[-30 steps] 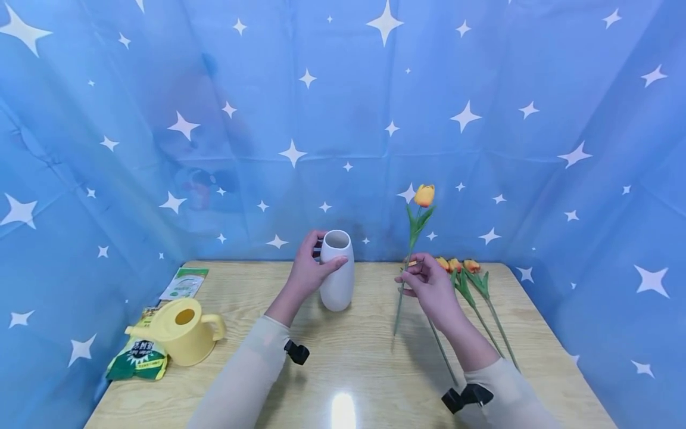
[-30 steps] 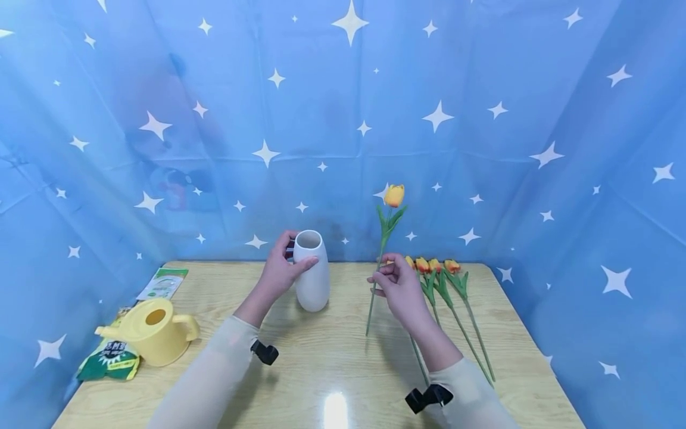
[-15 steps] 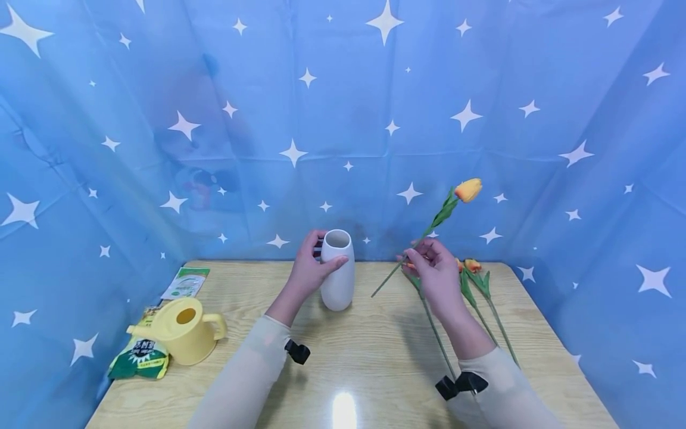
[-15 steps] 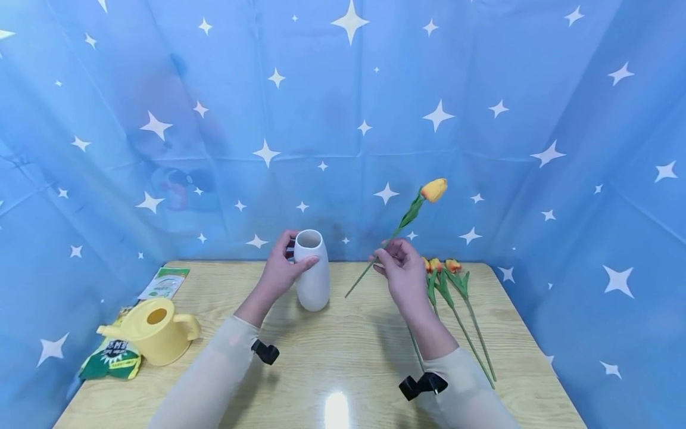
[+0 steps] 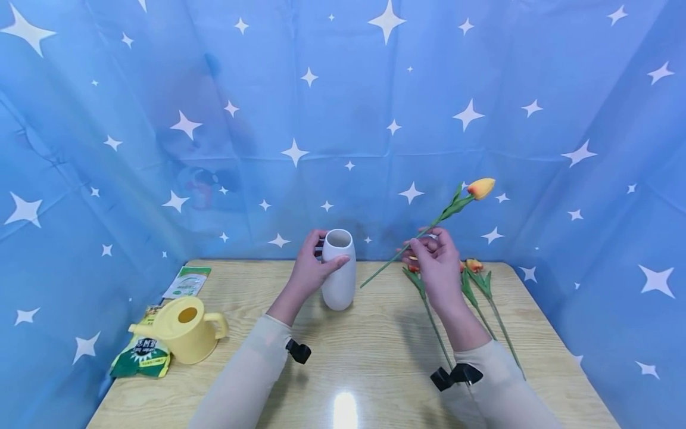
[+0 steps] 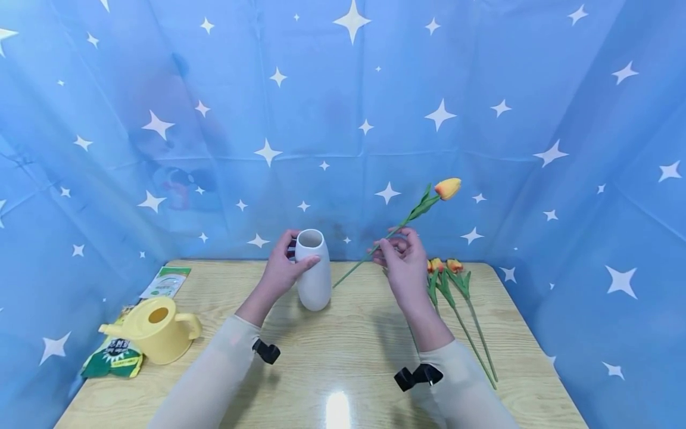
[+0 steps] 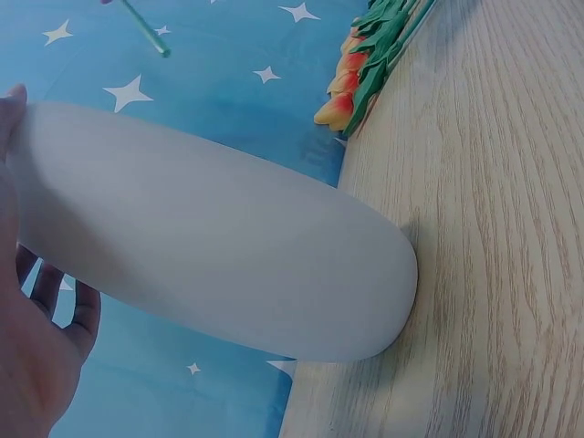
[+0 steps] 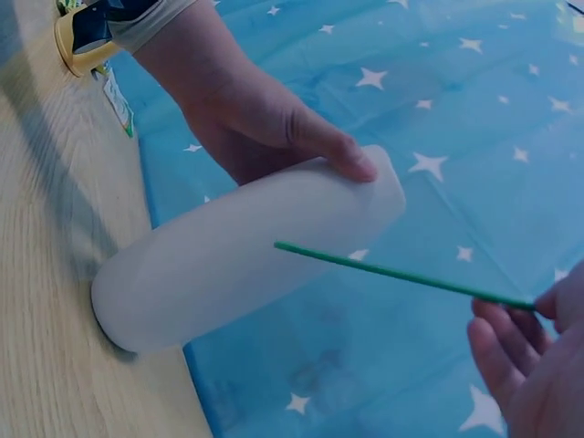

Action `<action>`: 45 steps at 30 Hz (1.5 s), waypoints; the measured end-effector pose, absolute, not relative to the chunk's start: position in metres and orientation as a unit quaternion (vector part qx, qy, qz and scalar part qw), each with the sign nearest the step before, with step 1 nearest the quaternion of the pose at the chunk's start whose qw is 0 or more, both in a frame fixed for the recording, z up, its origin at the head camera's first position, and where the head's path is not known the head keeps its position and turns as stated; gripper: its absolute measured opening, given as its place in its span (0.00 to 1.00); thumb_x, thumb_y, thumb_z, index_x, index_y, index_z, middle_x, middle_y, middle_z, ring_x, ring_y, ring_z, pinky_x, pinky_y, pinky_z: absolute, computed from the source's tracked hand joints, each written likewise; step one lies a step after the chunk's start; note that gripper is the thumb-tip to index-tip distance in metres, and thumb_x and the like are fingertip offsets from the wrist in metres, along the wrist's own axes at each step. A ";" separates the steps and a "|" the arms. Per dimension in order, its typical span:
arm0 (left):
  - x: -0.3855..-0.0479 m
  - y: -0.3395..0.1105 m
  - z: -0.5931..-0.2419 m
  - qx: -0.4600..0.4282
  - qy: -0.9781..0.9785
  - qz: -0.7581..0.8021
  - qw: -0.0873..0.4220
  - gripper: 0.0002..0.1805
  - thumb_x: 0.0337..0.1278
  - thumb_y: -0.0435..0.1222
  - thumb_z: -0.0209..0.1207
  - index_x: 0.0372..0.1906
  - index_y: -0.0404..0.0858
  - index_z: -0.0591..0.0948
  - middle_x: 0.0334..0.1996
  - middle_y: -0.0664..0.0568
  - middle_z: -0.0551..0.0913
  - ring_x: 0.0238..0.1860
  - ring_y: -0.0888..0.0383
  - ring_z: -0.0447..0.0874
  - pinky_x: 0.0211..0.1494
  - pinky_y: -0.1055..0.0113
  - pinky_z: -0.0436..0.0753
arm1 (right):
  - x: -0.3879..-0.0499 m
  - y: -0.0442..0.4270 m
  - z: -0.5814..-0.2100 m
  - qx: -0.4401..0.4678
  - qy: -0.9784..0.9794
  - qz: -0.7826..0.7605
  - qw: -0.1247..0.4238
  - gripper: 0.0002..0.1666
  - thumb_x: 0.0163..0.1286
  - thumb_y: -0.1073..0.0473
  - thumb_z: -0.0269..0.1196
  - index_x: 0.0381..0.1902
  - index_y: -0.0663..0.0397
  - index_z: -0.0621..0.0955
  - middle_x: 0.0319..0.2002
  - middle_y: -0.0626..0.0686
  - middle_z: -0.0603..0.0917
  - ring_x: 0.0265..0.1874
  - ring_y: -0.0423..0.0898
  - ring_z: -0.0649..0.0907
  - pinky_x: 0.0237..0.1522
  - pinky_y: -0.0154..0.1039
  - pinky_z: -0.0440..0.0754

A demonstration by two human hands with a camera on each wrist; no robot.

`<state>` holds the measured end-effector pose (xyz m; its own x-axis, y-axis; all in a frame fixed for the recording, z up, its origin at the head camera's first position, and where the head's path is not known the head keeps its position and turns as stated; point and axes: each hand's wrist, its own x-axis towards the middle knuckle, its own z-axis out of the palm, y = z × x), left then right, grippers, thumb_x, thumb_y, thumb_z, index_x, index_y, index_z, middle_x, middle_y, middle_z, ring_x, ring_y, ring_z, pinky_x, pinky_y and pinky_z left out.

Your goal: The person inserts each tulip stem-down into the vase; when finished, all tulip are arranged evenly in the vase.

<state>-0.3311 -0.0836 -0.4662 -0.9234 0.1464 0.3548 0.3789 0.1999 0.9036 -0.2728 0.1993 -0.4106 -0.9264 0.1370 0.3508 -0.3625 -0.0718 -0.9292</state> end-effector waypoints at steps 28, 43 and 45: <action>-0.330 -0.083 -0.467 -0.170 -0.769 -0.609 0.094 0.33 0.63 0.53 0.80 0.66 0.51 0.77 0.61 0.51 0.80 0.60 0.38 0.82 0.59 0.40 0.85 | -0.293 0.179 -0.376 0.114 -0.546 0.772 0.303 0.08 0.91 0.59 0.53 0.55 0.59 0.70 0.48 0.68 0.83 0.44 0.58 0.94 0.46 0.49 0.93; -0.329 -0.084 -0.466 -0.168 -0.770 -0.609 0.091 0.34 0.63 0.52 0.80 0.67 0.51 0.76 0.62 0.51 0.79 0.61 0.39 0.82 0.59 0.42 0.85 | -0.307 0.151 -0.364 0.126 -0.593 0.739 0.294 0.08 0.85 0.61 0.64 0.50 0.61 0.77 0.43 0.59 0.86 0.43 0.52 0.94 0.46 0.47 0.93; -0.329 -0.084 -0.465 -0.169 -0.769 -0.610 0.092 0.33 0.63 0.51 0.80 0.67 0.51 0.77 0.62 0.51 0.79 0.60 0.39 0.82 0.58 0.42 0.85 | -0.310 0.146 -0.366 0.130 -0.604 0.734 0.282 0.09 0.84 0.63 0.65 0.50 0.65 0.77 0.43 0.59 0.86 0.42 0.50 0.94 0.44 0.45 0.93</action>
<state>-0.3292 -0.0835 -0.4654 -0.9259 0.1477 0.3478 0.3723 0.1990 0.9065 -0.3103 0.1464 -0.3662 -0.8071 0.2570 0.5316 -0.5712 -0.1118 -0.8132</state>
